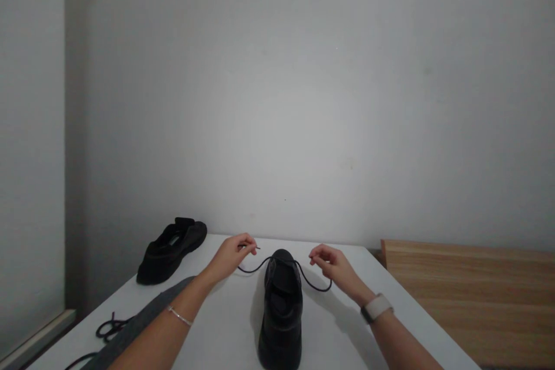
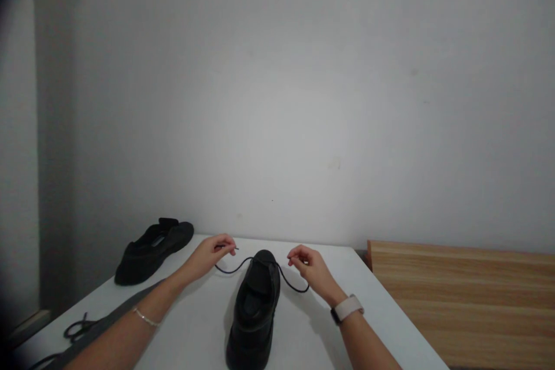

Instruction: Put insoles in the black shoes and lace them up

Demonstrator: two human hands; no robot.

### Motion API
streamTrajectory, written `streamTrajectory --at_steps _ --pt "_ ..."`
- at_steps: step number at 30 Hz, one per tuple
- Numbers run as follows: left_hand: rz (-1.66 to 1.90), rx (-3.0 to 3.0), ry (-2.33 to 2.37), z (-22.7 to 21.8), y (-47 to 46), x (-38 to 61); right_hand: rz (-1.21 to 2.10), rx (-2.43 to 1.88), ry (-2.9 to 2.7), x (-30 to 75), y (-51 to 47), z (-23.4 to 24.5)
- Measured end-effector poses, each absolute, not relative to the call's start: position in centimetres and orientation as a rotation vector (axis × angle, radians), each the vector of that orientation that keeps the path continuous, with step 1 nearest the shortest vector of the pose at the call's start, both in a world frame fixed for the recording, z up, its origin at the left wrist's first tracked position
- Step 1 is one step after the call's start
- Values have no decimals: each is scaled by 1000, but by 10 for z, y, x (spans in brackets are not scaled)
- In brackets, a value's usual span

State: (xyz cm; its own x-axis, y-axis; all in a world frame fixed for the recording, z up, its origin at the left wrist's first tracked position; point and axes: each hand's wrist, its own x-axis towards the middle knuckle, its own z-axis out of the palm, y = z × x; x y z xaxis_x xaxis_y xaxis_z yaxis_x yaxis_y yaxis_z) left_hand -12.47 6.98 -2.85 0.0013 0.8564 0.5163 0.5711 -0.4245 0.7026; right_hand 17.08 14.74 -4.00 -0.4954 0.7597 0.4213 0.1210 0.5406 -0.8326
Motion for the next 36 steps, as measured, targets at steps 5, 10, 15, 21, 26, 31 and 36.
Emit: streamTrajectory --at_steps 5,10,15,21,26,31,36 --pt "1345 1844 1268 -49 74 -105 787 -628 -2037 151 146 -55" --pt "1408 1845 1299 -64 78 -98 774 -650 -2047 146 148 -67" --pt "1434 1848 1367 -75 83 -96 786 -635 -2016 143 142 -69" --pt "1460 1880 1428 -77 82 -96 818 -681 -2014 142 140 -70" --pt "1504 1871 1391 -77 82 -94 830 -659 -2046 143 142 -73" --pt "1534 1857 1403 -79 82 -93 850 -682 -2060 143 143 -77" --pt "1566 1877 1476 -81 82 -91 881 -709 -2056 142 143 -79"
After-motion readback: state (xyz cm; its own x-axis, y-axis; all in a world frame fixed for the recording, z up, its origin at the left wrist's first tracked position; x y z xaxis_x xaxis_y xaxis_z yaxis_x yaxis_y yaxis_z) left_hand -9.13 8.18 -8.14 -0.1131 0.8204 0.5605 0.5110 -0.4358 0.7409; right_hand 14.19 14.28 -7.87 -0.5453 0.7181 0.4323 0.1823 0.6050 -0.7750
